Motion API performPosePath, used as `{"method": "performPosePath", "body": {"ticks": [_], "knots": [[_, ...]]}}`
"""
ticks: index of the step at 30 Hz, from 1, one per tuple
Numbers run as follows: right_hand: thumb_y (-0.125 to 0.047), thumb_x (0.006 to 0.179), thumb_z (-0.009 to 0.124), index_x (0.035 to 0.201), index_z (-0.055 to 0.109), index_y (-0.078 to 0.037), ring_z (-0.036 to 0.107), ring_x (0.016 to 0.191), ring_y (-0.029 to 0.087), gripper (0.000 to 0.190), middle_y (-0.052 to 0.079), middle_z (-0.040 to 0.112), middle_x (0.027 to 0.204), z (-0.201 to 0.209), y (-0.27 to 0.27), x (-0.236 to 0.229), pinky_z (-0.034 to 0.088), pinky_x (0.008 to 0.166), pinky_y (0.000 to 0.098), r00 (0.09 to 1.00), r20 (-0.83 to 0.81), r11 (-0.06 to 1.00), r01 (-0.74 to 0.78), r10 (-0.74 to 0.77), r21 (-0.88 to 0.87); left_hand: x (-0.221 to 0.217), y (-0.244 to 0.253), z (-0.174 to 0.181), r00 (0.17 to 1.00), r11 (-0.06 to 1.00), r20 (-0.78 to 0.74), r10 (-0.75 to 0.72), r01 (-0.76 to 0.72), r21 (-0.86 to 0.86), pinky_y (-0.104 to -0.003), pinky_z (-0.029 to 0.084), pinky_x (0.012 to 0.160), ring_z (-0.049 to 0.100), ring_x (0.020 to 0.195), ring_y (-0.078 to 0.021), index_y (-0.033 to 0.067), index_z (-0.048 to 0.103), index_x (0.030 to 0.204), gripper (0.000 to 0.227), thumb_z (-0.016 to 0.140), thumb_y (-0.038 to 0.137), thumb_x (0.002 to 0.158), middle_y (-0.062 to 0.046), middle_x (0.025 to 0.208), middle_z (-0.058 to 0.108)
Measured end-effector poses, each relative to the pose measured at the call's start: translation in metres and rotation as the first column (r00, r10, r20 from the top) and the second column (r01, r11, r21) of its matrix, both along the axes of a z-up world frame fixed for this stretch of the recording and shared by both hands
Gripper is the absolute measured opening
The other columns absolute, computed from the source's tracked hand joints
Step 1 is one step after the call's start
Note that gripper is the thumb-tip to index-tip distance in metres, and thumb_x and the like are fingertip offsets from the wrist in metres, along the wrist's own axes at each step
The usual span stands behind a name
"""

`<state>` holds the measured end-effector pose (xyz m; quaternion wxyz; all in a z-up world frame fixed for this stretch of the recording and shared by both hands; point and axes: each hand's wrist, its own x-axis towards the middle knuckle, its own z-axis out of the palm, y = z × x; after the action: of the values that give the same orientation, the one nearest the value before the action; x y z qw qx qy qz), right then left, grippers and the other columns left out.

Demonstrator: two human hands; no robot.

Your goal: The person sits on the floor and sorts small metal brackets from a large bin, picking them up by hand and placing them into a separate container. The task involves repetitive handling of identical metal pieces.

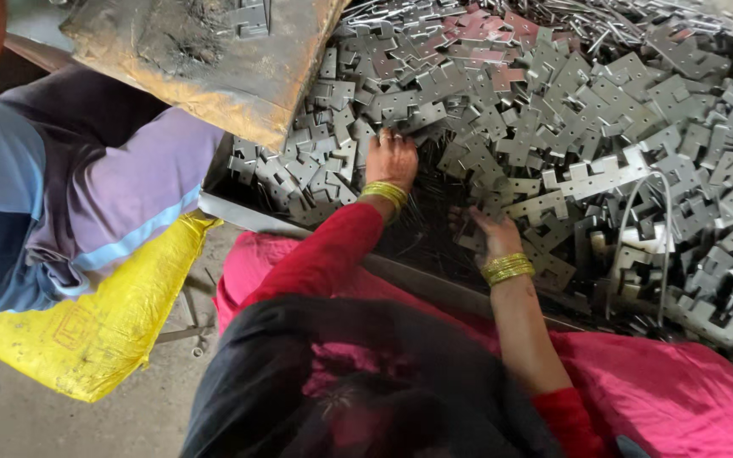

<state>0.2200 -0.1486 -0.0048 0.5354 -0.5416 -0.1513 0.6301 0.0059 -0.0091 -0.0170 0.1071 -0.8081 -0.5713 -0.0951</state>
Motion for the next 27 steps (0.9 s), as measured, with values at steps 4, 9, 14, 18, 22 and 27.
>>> {"method": "performPosePath", "body": {"ticks": [4,9,14,18,22,27], "knots": [[-0.005,0.098,0.076,0.125,0.054,0.004,0.070,0.098,0.028,0.036,0.017,0.068,0.114,-0.008,0.007,0.009,0.060,0.080,0.0455,0.969,0.244,0.987,0.009,0.032,-0.163,0.019,0.008,-0.028,0.979,0.990,-0.152,-0.133,0.139,0.026,-0.047,0.052,0.070,0.068,0.091,-0.0312,0.0098,0.074,0.079,0.016,0.062,0.018,0.086,-0.012,0.085,0.072],[0.002,0.088,0.066,0.120,0.059,0.009,0.076,0.085,0.036,0.034,0.024,0.074,0.102,-0.005,-0.002,0.001,0.065,0.072,0.0473,0.993,-0.103,0.996,-0.044,0.051,0.074,0.022,0.024,-0.004,0.976,0.975,-0.002,-0.220,0.220,-0.010,-0.044,0.055,0.063,0.071,0.078,-0.0279,0.0125,0.074,0.076,0.014,0.065,0.016,0.086,-0.009,0.078,0.072],[0.006,0.088,0.064,0.117,0.064,0.008,0.074,0.084,0.035,0.029,0.022,0.074,0.102,-0.012,0.001,0.006,0.064,0.073,0.0446,0.988,-0.052,0.989,0.149,-0.148,0.023,0.010,-0.008,0.047,0.964,0.958,0.046,-0.262,0.254,0.136,-0.038,0.058,0.075,0.071,0.083,-0.0264,0.0131,0.075,0.080,0.012,0.064,0.013,0.084,-0.009,0.083,0.072],[0.003,0.091,0.063,0.114,0.067,0.007,0.074,0.089,0.032,0.024,0.021,0.074,0.107,-0.047,0.006,0.019,0.063,0.077,0.0432,0.992,0.054,0.993,0.115,-0.114,-0.031,-0.002,-0.072,0.062,0.868,0.850,-0.075,-0.490,0.495,0.180,-0.040,0.057,0.077,0.071,0.090,-0.0256,0.0067,0.075,0.090,0.017,0.063,0.016,0.082,-0.009,0.092,0.073],[0.004,0.089,0.061,0.113,0.063,0.006,0.075,0.091,0.032,0.024,0.023,0.074,0.108,-0.056,0.015,0.026,0.066,0.080,0.0437,0.973,-0.097,0.977,0.213,-0.210,0.025,-0.001,-0.076,0.059,0.932,0.918,-0.051,-0.358,0.342,-0.202,-0.042,0.056,0.084,0.068,0.101,-0.0276,0.0090,0.073,0.101,0.017,0.059,0.018,0.096,-0.012,0.108,0.072],[-0.006,0.088,0.071,0.111,0.071,0.004,0.074,0.093,0.025,0.025,0.015,0.076,0.107,-0.040,0.008,0.014,0.064,0.082,0.0380,0.968,0.183,0.982,0.182,-0.170,-0.053,0.015,-0.061,0.040,0.999,0.997,0.019,0.043,-0.042,-0.070,-0.047,0.054,0.088,0.065,0.111,-0.0299,0.0158,0.072,0.100,0.021,0.060,0.028,0.088,-0.009,0.119,0.071]]}}
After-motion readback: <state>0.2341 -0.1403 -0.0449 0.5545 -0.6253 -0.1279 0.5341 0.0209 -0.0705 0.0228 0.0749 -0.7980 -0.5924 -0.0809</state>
